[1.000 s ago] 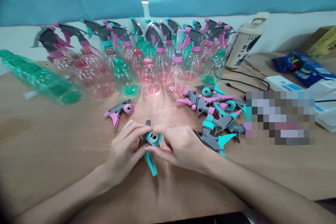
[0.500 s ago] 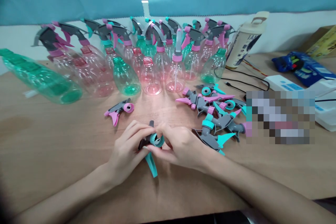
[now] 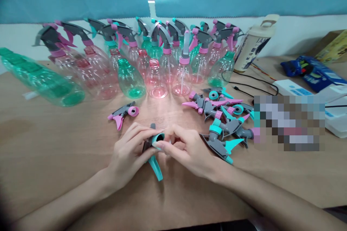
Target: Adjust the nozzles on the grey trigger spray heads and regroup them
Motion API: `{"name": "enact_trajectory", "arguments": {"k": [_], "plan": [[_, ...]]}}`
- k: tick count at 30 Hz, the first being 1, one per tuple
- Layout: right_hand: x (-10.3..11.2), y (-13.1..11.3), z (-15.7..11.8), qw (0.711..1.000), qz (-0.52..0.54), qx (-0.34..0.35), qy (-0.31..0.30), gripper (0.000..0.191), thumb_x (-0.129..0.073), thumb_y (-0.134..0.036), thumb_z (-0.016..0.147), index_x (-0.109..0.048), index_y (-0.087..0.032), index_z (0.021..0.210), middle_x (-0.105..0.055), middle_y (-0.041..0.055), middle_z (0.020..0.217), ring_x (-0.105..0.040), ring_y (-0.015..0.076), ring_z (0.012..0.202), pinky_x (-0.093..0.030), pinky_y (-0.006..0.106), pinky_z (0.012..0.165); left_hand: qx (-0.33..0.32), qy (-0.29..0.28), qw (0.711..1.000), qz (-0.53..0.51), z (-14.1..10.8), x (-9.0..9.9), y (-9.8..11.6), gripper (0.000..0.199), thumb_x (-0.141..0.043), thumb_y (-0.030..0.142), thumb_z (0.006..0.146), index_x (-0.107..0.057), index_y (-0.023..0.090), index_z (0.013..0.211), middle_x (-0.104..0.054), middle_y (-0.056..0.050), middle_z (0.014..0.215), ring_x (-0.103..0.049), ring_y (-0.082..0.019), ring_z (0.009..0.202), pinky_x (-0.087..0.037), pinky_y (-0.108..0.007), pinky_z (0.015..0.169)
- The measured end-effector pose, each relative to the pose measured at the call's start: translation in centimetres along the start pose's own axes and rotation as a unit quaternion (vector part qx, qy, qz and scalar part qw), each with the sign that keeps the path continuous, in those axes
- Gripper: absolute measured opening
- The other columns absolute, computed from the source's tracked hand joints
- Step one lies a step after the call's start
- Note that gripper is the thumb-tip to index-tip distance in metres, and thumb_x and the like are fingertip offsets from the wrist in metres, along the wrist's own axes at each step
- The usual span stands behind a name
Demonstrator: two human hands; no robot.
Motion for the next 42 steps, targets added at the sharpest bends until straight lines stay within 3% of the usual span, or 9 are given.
{"name": "enact_trajectory", "arguments": {"k": [4, 8, 14, 19, 23, 29, 34, 37, 42], "plan": [[0.2, 0.4, 0.6, 0.992, 0.106, -0.064, 0.020, 0.018, -0.061, -0.031, 0.084, -0.052, -0.019, 0.073, -0.059, -0.0018, 0.069, -0.059, 0.0108, 0.065, -0.048, 0.022, 0.059, -0.001, 0.019, 1.000, 0.021, 0.1, 0.5, -0.3, 0.022, -0.063, 0.019, 0.084, -0.059, 0.015, 0.106, -0.063, -0.004, 0.090, -0.055, -0.017, 0.083, -0.047, -0.028, 0.073], [0.4, 1.1, 0.9, 0.977, 0.181, -0.108, 0.022, 0.016, -0.065, -0.027, 0.081, -0.057, -0.020, 0.093, -0.064, -0.0017, 0.074, -0.063, 0.0121, 0.072, -0.051, 0.026, 0.070, 0.006, 0.039, 0.999, 0.038, 0.3, 1.0, -0.8, 0.022, -0.065, 0.020, 0.083, -0.060, 0.016, 0.103, -0.063, -0.003, 0.089, -0.055, -0.016, 0.082, -0.046, -0.029, 0.076], [1.8, 3.2, 1.0, 0.970, 0.145, -0.187, 0.046, 0.031, -0.065, -0.034, 0.081, -0.065, -0.020, 0.108, -0.067, 0.0009, 0.077, -0.056, 0.0102, 0.061, -0.046, 0.022, 0.052, 0.010, 0.033, 0.999, 0.035, 0.3, 1.0, -0.9, 0.022, -0.065, 0.019, 0.083, -0.060, 0.016, 0.104, -0.064, -0.004, 0.091, -0.054, -0.016, 0.083, -0.046, -0.029, 0.074], [1.5, 3.7, 1.3, 0.964, 0.164, -0.207, 0.028, 0.027, -0.068, -0.032, 0.077, -0.070, -0.019, 0.101, -0.069, 0.0020, 0.082, -0.060, 0.0109, 0.067, -0.049, 0.024, 0.063, 0.010, 0.034, 0.999, 0.026, 0.0, 1.0, -0.6, 0.021, -0.065, 0.018, 0.083, -0.060, 0.015, 0.103, -0.063, -0.003, 0.090, -0.054, -0.015, 0.080, -0.045, -0.027, 0.072], [1.2, 3.4, 1.4, 0.960, 0.179, -0.212, 0.029, 0.022, -0.071, -0.034, 0.074, -0.072, -0.017, 0.088, -0.069, 0.0023, 0.078, -0.060, 0.0104, 0.062, -0.048, 0.021, 0.052, 0.013, 0.029, 0.999, 0.012, 0.0, 0.9, -0.5, 0.022, -0.065, 0.018, 0.082, -0.060, 0.015, 0.104, -0.063, -0.002, 0.090, -0.054, -0.015, 0.080, -0.045, -0.026, 0.071], [1.3, 2.9, 0.9, 0.963, 0.174, -0.203, 0.027, 0.021, -0.075, -0.035, 0.069, -0.067, -0.015, 0.071, -0.060, -0.0033, 0.054, -0.053, 0.0065, 0.044, -0.045, 0.019, 0.044, 0.037, 0.034, 0.999, -0.003, 0.0, 0.9, -0.6, 0.020, -0.066, 0.019, 0.082, -0.060, 0.017, 0.101, -0.062, -0.002, 0.089, -0.053, -0.014, 0.076, -0.044, -0.024, 0.069], [1.4, 3.4, 0.8, 0.957, 0.185, -0.218, 0.045, 0.033, -0.076, -0.040, 0.067, -0.053, -0.017, 0.062, -0.057, -0.0046, 0.055, -0.048, 0.0054, 0.037, -0.042, 0.018, 0.035, 0.038, 0.033, 0.999, -0.008, 0.0, 0.9, -0.7, 0.021, -0.066, 0.020, 0.082, -0.061, 0.017, 0.102, -0.062, -0.001, 0.087, -0.053, -0.012, 0.072, -0.044, -0.023, 0.066], [1.2, 3.9, 0.9, 0.957, 0.185, -0.223, 0.036, 0.032, -0.074, -0.043, 0.069, -0.056, -0.017, 0.066, -0.055, -0.0050, 0.057, -0.051, 0.0058, 0.041, -0.045, 0.018, 0.038, 0.046, 0.036, 0.998, -0.011, 0.0, 0.9, -0.9, 0.022, -0.067, 0.020, 0.081, -0.061, 0.017, 0.102, -0.062, -0.001, 0.087, -0.052, -0.012, 0.071, -0.044, -0.023, 0.063], [1.6, 4.9, 0.5, 0.951, 0.140, -0.273, 0.047, 0.030, -0.064, -0.046, 0.079, -0.064, -0.016, 0.078, -0.053, -0.0053, 0.061, -0.035, -0.0010, 0.033, -0.021, 0.012, 0.028, 0.049, 0.034, 0.998, -0.014, 0.0, 0.9, -0.9, 0.019, -0.066, 0.021, 0.082, -0.061, 0.018, 0.101, -0.062, -0.002, 0.086, -0.053, -0.012, 0.070, -0.045, -0.023, 0.062]]}}
Point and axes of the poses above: each hand's wrist, its own z-axis towards the middle knuckle, its own x-axis out of the back of the hand, y = z × x, the point moved 7 cm from there along z, towards the middle knuckle
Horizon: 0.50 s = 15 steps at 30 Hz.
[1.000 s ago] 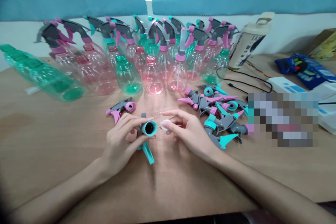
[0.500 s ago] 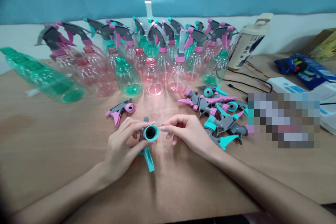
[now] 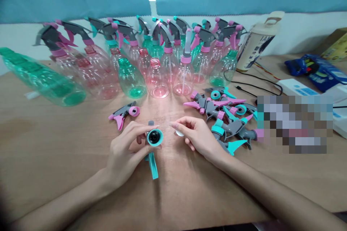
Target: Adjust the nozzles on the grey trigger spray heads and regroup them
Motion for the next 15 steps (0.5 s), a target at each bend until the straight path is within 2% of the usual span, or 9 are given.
{"name": "enact_trajectory", "arguments": {"k": [2, 5, 7, 9, 11, 13, 15], "plan": [[-0.1, -0.2, -0.3, 0.999, 0.029, -0.009, -0.009, 0.028, -0.063, -0.044, 0.081, -0.066, -0.017, 0.087, -0.055, -0.0051, 0.064, -0.035, -0.0021, 0.034, -0.024, 0.012, 0.030, 0.006, -0.002, 1.000, 0.001, -0.1, -0.1, -0.1, 0.019, -0.065, 0.021, 0.083, -0.061, 0.018, 0.102, -0.062, -0.002, 0.087, -0.053, -0.012, 0.070, -0.045, -0.023, 0.062], [-0.7, -1.0, -0.8, 0.994, 0.105, -0.003, -0.040, 0.026, -0.065, -0.038, 0.082, -0.065, -0.021, 0.102, -0.063, -0.0022, 0.077, -0.054, 0.0019, 0.052, -0.045, 0.013, 0.050, 0.015, -0.001, 1.000, 0.000, -0.1, -0.1, -0.3, 0.020, -0.065, 0.023, 0.083, -0.062, 0.019, 0.102, -0.063, -0.002, 0.087, -0.053, -0.012, 0.069, -0.045, -0.024, 0.063], [-0.8, -1.7, -1.2, 0.990, 0.137, 0.020, -0.038, 0.029, -0.066, -0.034, 0.082, -0.062, -0.023, 0.108, -0.066, -0.0015, 0.081, -0.061, 0.0059, 0.063, -0.051, 0.017, 0.060, 0.019, 0.000, 1.000, -0.004, 0.0, -0.1, -0.4, 0.021, -0.066, 0.024, 0.083, -0.062, 0.019, 0.103, -0.063, -0.001, 0.086, -0.053, -0.012, 0.068, -0.046, -0.024, 0.063], [-0.8, -2.3, -1.5, 0.989, 0.136, 0.054, -0.027, 0.024, -0.068, -0.031, 0.080, -0.063, -0.023, 0.102, -0.066, -0.0027, 0.073, -0.060, 0.0073, 0.058, -0.050, 0.019, 0.055, 0.020, -0.001, 1.000, -0.010, 0.0, -0.1, -0.3, 0.021, -0.065, 0.024, 0.083, -0.062, 0.019, 0.103, -0.062, -0.001, 0.085, -0.053, -0.012, 0.068, -0.045, -0.023, 0.061], [-0.8, -2.8, -1.7, 0.990, 0.111, 0.088, -0.020, 0.013, -0.070, -0.030, 0.078, -0.066, -0.021, 0.087, -0.064, -0.0030, 0.065, -0.056, 0.0079, 0.051, -0.047, 0.019, 0.047, 0.019, -0.004, 1.000, -0.015, 0.1, -0.2, -0.1, 0.022, -0.066, 0.023, 0.083, -0.062, 0.019, 0.104, -0.062, -0.001, 0.085, -0.053, -0.012, 0.068, -0.045, -0.023, 0.060], [-0.8, -3.3, -2.0, 0.990, 0.077, 0.115, -0.017, 0.012, -0.071, -0.030, 0.076, -0.068, -0.019, 0.074, -0.064, -0.0013, 0.065, -0.051, 0.0073, 0.048, -0.043, 0.019, 0.043, 0.016, -0.009, 1.000, -0.021, 0.0, -0.4, 0.1, 0.023, -0.067, 0.022, 0.081, -0.062, 0.019, 0.103, -0.063, -0.001, 0.084, -0.053, -0.012, 0.068, -0.045, -0.023, 0.059], [-0.8, -3.7, -2.2, 0.989, 0.045, 0.139, -0.010, 0.011, -0.071, -0.029, 0.076, -0.070, -0.020, 0.071, -0.065, 0.0002, 0.069, -0.049, 0.0078, 0.052, -0.041, 0.020, 0.044, 0.009, -0.014, 0.999, -0.030, 0.0, -0.6, 0.5, 0.023, -0.067, 0.023, 0.082, -0.062, 0.018, 0.104, -0.063, -0.002, 0.083, -0.054, -0.013, 0.069, -0.045, -0.023, 0.059]]}}
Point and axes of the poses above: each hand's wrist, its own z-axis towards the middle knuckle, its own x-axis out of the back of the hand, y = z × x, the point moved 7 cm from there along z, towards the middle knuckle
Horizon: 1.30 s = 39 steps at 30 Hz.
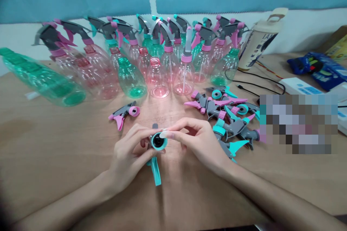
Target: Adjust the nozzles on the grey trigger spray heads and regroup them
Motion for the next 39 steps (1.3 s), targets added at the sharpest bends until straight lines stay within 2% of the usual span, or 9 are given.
{"name": "enact_trajectory", "arguments": {"k": [6, 10, 13, 16, 20, 24, 27, 39], "plan": [[-0.5, -0.8, -0.3, 0.997, -0.051, 0.054, -0.028, 0.006, -0.069, -0.028, 0.078, -0.074, -0.026, 0.075, -0.056, -0.0002, 0.076, -0.052, 0.0116, 0.071, -0.044, 0.025, 0.064, -0.011, -0.004, 1.000, 0.002, -0.2, -0.3, 0.2, 0.028, -0.068, 0.021, 0.080, -0.061, 0.018, 0.106, -0.062, -0.002, 0.086, -0.054, -0.013, 0.071, -0.046, -0.024, 0.062], [0.0, -0.8, -0.4, 0.991, -0.105, 0.077, 0.003, 0.008, -0.067, -0.031, 0.080, -0.075, -0.029, 0.082, -0.048, -0.0004, 0.077, -0.048, 0.0120, 0.072, -0.041, 0.025, 0.059, -0.011, -0.007, 1.000, 0.002, -0.1, -0.3, 0.0, 0.033, -0.072, 0.018, 0.076, -0.060, 0.018, 0.107, -0.061, -0.001, 0.086, -0.053, -0.013, 0.072, -0.045, -0.024, 0.064], [0.5, -1.4, -0.5, 0.984, -0.123, 0.122, 0.040, 0.012, -0.065, -0.031, 0.082, -0.073, -0.030, 0.092, -0.050, -0.0001, 0.076, -0.049, 0.0131, 0.073, -0.042, 0.025, 0.058, -0.013, -0.009, 1.000, 0.000, -0.1, -0.3, 0.1, 0.029, -0.071, 0.018, 0.078, -0.061, 0.018, 0.105, -0.061, -0.001, 0.084, -0.052, -0.012, 0.070, -0.045, -0.023, 0.062], [0.7, -2.0, -0.7, 0.974, -0.153, 0.156, 0.056, 0.012, -0.063, -0.029, 0.084, -0.070, -0.027, 0.093, -0.055, 0.0010, 0.079, -0.052, 0.0141, 0.073, -0.043, 0.026, 0.056, -0.013, -0.009, 1.000, -0.001, -0.1, -0.2, 0.1, 0.030, -0.071, 0.018, 0.078, -0.061, 0.017, 0.106, -0.061, -0.001, 0.085, -0.051, -0.011, 0.069, -0.044, -0.022, 0.060], [-0.2, -2.9, -1.2, 0.944, -0.226, 0.240, 0.008, 0.007, -0.062, -0.021, 0.083, -0.065, -0.023, 0.088, -0.058, 0.0014, 0.077, -0.053, 0.0135, 0.067, -0.044, 0.027, 0.056, -0.011, -0.009, 1.000, 0.001, -0.1, -0.2, 0.0, 0.032, -0.071, 0.021, 0.077, -0.061, 0.019, 0.107, -0.061, -0.001, 0.084, -0.052, -0.012, 0.068, -0.045, -0.022, 0.059], [-1.3, -3.2, -2.0, 0.901, -0.290, 0.320, -0.048, 0.015, -0.061, -0.014, 0.079, -0.062, -0.020, 0.093, -0.059, 0.0029, 0.080, -0.055, 0.0144, 0.070, -0.047, 0.029, 0.060, -0.021, -0.008, 1.000, 0.007, 0.0, -0.1, 0.1, 0.025, -0.066, 0.024, 0.082, -0.061, 0.017, 0.106, -0.062, -0.003, 0.084, -0.053, -0.012, 0.068, -0.046, -0.024, 0.060], [-1.5, -3.0, -2.0, 0.890, -0.312, 0.327, -0.060, 0.018, -0.060, -0.013, 0.078, -0.060, -0.020, 0.094, -0.059, 0.0034, 0.080, -0.054, 0.0151, 0.071, -0.047, 0.029, 0.060, -0.025, -0.009, 1.000, 0.014, 0.0, 0.0, 0.1, 0.024, -0.065, 0.023, 0.083, -0.061, 0.018, 0.106, -0.062, -0.003, 0.085, -0.055, -0.014, 0.071, -0.048, -0.026, 0.063], [-1.5, -2.9, -1.6, 0.892, -0.332, 0.301, -0.065, 0.014, -0.058, -0.015, 0.079, -0.056, -0.020, 0.092, -0.057, 0.0008, 0.076, -0.052, 0.0137, 0.068, -0.043, 0.027, 0.058, -0.050, -0.014, 0.998, 0.045, 0.0, 0.2, 0.3, 0.025, -0.065, 0.019, 0.083, -0.060, 0.019, 0.108, -0.063, -0.003, 0.087, -0.057, -0.015, 0.077, -0.049, -0.026, 0.067]]}}
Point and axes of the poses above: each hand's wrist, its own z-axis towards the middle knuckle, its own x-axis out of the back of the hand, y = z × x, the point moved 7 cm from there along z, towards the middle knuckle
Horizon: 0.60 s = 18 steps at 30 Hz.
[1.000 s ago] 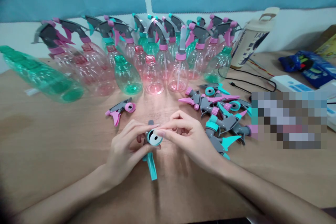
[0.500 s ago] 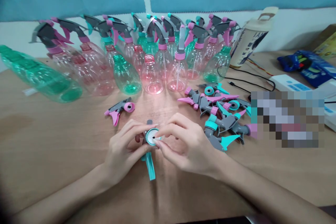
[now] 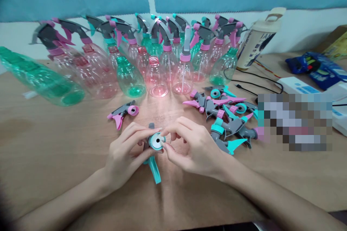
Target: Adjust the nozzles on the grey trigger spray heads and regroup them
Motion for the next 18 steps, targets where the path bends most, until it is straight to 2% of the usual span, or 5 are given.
{"name": "enact_trajectory", "arguments": {"k": [8, 18], "plan": [[-0.6, 1.0, 0.1, 0.992, 0.073, -0.094, -0.039, 0.016, -0.058, -0.013, 0.076, -0.058, -0.020, 0.091, -0.056, -0.0007, 0.072, -0.048, 0.0111, 0.060, -0.041, 0.024, 0.052, -0.003, -0.010, 1.000, 0.002, -0.1, -0.2, -0.1, 0.026, -0.064, 0.018, 0.084, -0.059, 0.019, 0.110, -0.064, -0.004, 0.091, -0.058, -0.017, 0.083, -0.050, -0.029, 0.071], [-0.4, 1.4, -0.1, 0.990, 0.048, -0.115, -0.064, 0.014, -0.063, -0.015, 0.075, -0.062, -0.020, 0.088, -0.058, -0.0027, 0.072, -0.048, 0.0078, 0.055, -0.039, 0.020, 0.048, -0.014, -0.002, 1.000, -0.010, -0.3, -0.5, 0.1, 0.027, -0.063, 0.016, 0.084, -0.060, 0.015, 0.110, -0.062, -0.005, 0.090, -0.056, -0.017, 0.084, -0.049, -0.029, 0.074]]}}
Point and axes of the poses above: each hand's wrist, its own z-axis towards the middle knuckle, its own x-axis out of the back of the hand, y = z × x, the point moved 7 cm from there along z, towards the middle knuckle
